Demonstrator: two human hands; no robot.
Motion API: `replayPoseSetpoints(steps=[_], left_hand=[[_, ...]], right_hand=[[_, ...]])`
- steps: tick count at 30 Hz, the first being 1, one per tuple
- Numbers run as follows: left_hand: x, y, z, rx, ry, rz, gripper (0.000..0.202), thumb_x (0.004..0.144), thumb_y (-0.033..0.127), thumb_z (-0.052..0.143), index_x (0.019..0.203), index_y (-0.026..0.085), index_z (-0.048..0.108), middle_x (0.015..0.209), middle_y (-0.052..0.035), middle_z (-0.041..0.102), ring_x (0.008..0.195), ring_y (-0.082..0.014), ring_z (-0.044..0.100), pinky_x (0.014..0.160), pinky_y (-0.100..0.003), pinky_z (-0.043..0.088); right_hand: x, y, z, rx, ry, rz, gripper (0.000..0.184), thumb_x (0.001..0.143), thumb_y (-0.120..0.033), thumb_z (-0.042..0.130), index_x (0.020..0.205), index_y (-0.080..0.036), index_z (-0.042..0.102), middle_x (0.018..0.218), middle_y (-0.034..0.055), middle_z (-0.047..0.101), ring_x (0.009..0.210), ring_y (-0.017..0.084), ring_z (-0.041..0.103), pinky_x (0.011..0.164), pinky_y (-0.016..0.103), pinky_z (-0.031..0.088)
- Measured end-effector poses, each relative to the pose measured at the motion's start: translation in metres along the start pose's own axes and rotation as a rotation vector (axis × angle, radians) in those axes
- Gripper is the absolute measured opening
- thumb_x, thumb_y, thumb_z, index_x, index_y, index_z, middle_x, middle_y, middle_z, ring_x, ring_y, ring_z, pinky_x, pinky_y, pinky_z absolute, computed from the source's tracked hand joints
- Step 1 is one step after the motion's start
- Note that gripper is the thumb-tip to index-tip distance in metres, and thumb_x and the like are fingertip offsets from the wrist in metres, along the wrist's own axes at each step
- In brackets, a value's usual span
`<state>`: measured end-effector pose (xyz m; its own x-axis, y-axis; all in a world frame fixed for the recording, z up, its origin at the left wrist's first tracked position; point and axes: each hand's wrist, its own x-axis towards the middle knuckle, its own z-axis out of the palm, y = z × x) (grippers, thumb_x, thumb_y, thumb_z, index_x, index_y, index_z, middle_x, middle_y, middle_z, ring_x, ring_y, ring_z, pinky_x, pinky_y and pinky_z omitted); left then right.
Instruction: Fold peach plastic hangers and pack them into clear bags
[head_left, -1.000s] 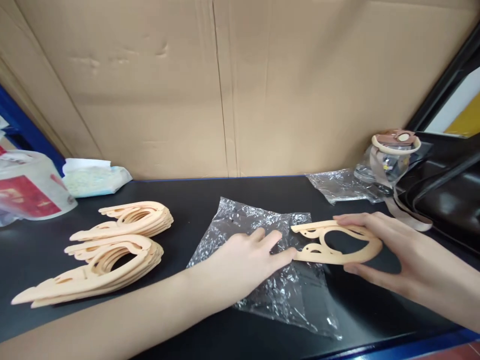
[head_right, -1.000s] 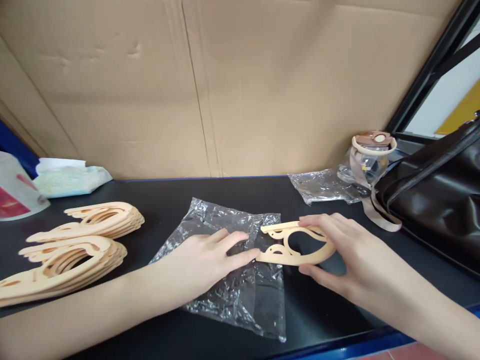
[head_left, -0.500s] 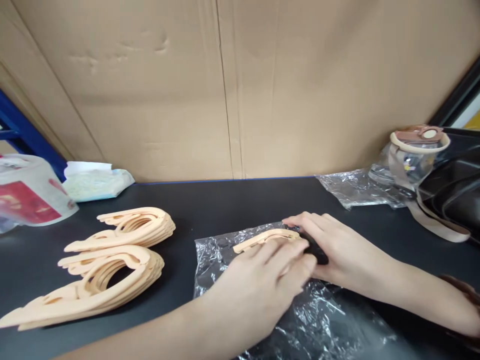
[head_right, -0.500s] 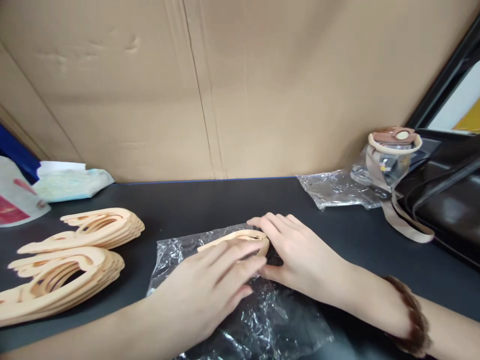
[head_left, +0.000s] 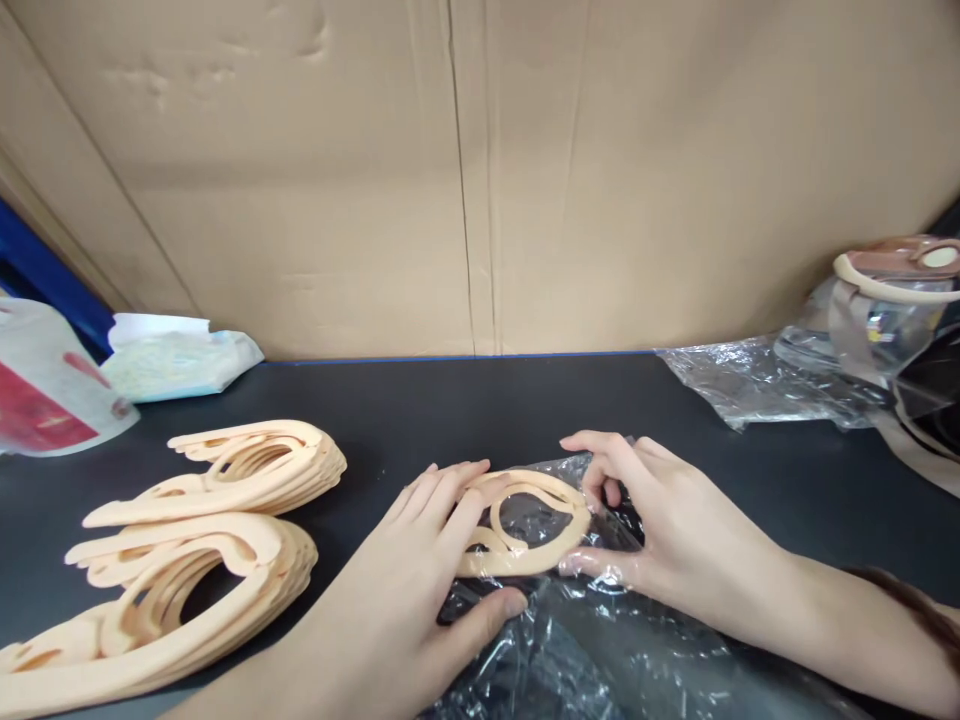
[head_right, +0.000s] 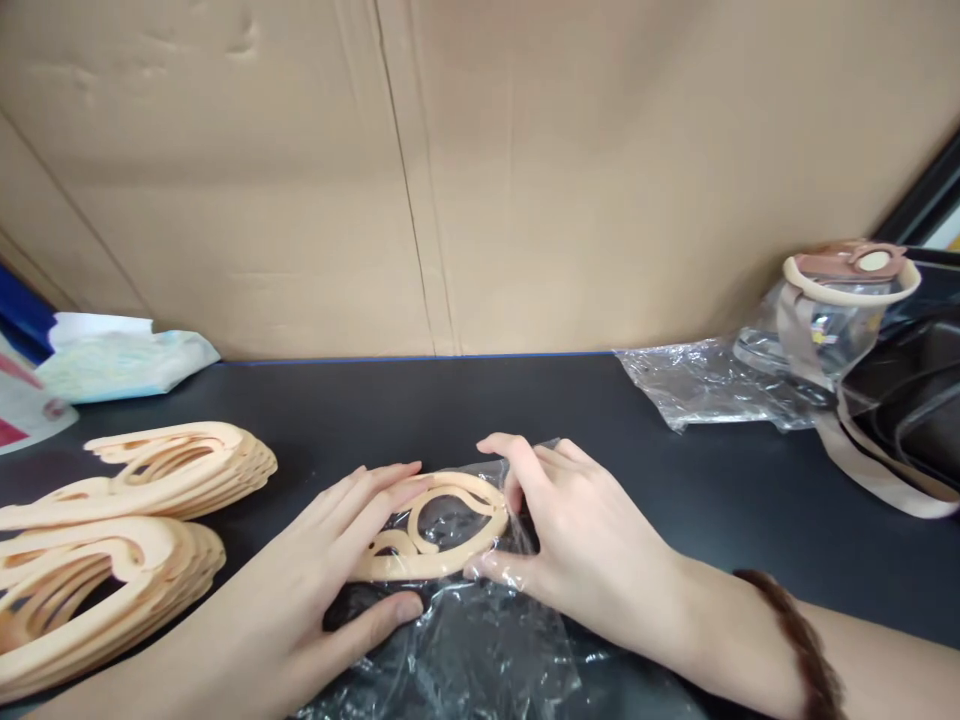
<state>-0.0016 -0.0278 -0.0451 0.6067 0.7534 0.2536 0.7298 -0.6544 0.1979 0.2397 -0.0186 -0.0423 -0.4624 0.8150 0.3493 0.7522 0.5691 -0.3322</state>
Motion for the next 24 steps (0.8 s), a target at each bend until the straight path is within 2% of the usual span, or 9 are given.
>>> replayPoseSetpoints(steps=[3, 5, 8, 10, 13, 17, 20, 24], left_hand=[[0.001, -0.001, -0.002, 0.015, 0.003, 0.035, 0.057, 0.091, 0.042, 0.05, 0.143, 0.025, 0.033, 0.146, -0.0092, 0.042, 0.136, -0.0293, 0.036, 0.109, -0.053, 0.034], [0.0, -0.004, -0.004, 0.039, -0.033, 0.077, 0.06, 0.092, 0.041, 0.047, 0.147, 0.025, 0.026, 0.15, -0.0077, 0.035, 0.138, -0.0285, 0.03, 0.109, -0.052, 0.034], [-0.002, -0.006, -0.009, 0.06, -0.087, 0.14, 0.063, 0.094, 0.042, 0.044, 0.149, 0.026, 0.019, 0.152, -0.0059, 0.03, 0.138, -0.0261, 0.032, 0.108, -0.046, 0.038], [-0.003, -0.006, -0.012, 0.061, -0.111, 0.176, 0.065, 0.093, 0.045, 0.045, 0.149, 0.028, 0.019, 0.151, -0.0058, 0.03, 0.136, -0.0266, 0.034, 0.106, -0.045, 0.041], [-0.002, -0.006, -0.015, 0.047, -0.12, 0.193, 0.065, 0.091, 0.047, 0.048, 0.148, 0.032, 0.02, 0.151, -0.0043, 0.031, 0.137, -0.0289, 0.032, 0.104, -0.048, 0.041], [0.001, -0.008, -0.015, 0.031, -0.158, 0.221, 0.06, 0.092, 0.046, 0.049, 0.146, 0.039, 0.024, 0.152, -0.0012, 0.03, 0.14, -0.0318, 0.024, 0.106, -0.056, 0.036], [0.005, -0.008, -0.016, 0.094, -0.145, 0.232, 0.055, 0.093, 0.046, 0.046, 0.144, 0.039, 0.029, 0.152, -0.0018, 0.032, 0.14, -0.033, 0.023, 0.107, -0.062, 0.027], [0.001, -0.001, -0.037, 0.233, 0.002, 0.215, 0.051, 0.093, 0.047, 0.043, 0.142, 0.035, 0.036, 0.152, -0.0036, 0.033, 0.14, -0.0342, 0.024, 0.11, -0.063, 0.021]], right_hand=[[0.0, 0.001, 0.0, 0.1, 0.008, 0.047, 0.065, 0.077, -0.035, 0.071, 0.129, -0.027, 0.034, 0.089, -0.0006, 0.066, 0.078, 0.019, 0.06, 0.078, 0.038, 0.048], [-0.001, 0.004, -0.003, 0.257, -0.001, 0.14, 0.065, 0.079, -0.038, 0.069, 0.132, -0.03, 0.032, 0.097, 0.001, 0.068, 0.081, 0.019, 0.062, 0.076, 0.037, 0.05], [-0.002, 0.007, -0.01, 0.52, -0.011, 0.317, 0.059, 0.084, -0.045, 0.063, 0.131, -0.028, 0.032, 0.099, 0.0044, 0.071, 0.082, 0.021, 0.065, 0.076, 0.037, 0.052], [-0.003, 0.006, -0.013, 0.641, -0.04, 0.383, 0.056, 0.087, -0.047, 0.058, 0.132, -0.027, 0.033, 0.099, 0.0065, 0.072, 0.084, 0.022, 0.067, 0.079, 0.039, 0.053], [-0.004, 0.003, -0.017, 0.729, -0.098, 0.347, 0.054, 0.091, -0.045, 0.053, 0.137, -0.029, 0.03, 0.109, 0.0075, 0.07, 0.097, 0.024, 0.067, 0.086, 0.041, 0.053], [-0.001, 0.001, -0.019, 0.726, -0.165, 0.242, 0.047, 0.096, -0.039, 0.043, 0.14, -0.031, 0.03, 0.12, 0.0062, 0.066, 0.114, 0.023, 0.059, 0.101, 0.046, 0.043], [0.003, 0.004, -0.018, 0.651, -0.145, 0.217, 0.041, 0.096, -0.037, 0.04, 0.136, -0.029, 0.034, 0.115, 0.006, 0.068, 0.109, 0.022, 0.062, 0.101, 0.047, 0.041], [0.004, 0.012, -0.023, 0.554, -0.011, 0.249, 0.037, 0.095, -0.039, 0.041, 0.129, -0.023, 0.041, 0.095, 0.0053, 0.073, 0.092, 0.021, 0.066, 0.092, 0.043, 0.046]])
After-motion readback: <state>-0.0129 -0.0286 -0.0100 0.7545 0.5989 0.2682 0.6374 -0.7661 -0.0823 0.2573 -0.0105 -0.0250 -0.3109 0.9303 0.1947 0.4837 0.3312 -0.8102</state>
